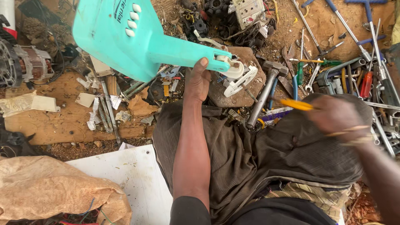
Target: The person disassembles a teal pedestal fan by removing the front grille, fan blades, and rear grille. They then use a hammer, screwdriver, and pliers to detach the motor housing from the stand and cut the power cord.
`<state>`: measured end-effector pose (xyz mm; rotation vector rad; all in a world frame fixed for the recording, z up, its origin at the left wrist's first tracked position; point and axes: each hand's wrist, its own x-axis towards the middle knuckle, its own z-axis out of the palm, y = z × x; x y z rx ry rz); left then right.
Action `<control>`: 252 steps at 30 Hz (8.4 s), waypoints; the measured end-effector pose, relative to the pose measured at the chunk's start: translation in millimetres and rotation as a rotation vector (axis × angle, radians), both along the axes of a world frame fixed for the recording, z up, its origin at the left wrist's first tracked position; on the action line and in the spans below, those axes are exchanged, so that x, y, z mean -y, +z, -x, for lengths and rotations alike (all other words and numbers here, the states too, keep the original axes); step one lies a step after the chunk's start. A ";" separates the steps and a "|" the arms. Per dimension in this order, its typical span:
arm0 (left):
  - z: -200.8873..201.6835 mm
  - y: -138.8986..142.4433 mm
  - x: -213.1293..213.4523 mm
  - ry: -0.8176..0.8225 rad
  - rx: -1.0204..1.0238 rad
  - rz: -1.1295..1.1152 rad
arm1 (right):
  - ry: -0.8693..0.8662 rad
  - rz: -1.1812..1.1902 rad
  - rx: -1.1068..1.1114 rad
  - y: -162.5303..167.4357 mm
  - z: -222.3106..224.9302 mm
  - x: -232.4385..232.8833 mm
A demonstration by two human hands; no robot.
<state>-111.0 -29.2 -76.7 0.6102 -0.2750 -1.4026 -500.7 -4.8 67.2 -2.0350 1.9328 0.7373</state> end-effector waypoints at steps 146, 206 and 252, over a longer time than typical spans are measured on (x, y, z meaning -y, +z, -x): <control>4.2 5.0 -13.1 -0.085 0.171 0.024 | -0.613 -0.451 1.497 -10.4 -175.4 -71.2; 10.0 24.6 -15.2 -0.031 0.326 -0.020 | -0.236 0.211 1.434 -1.7 -181.7 -38.1; 38.8 46.4 -29.2 0.154 0.606 -0.135 | 0.352 0.666 1.087 -15.5 -206.1 12.6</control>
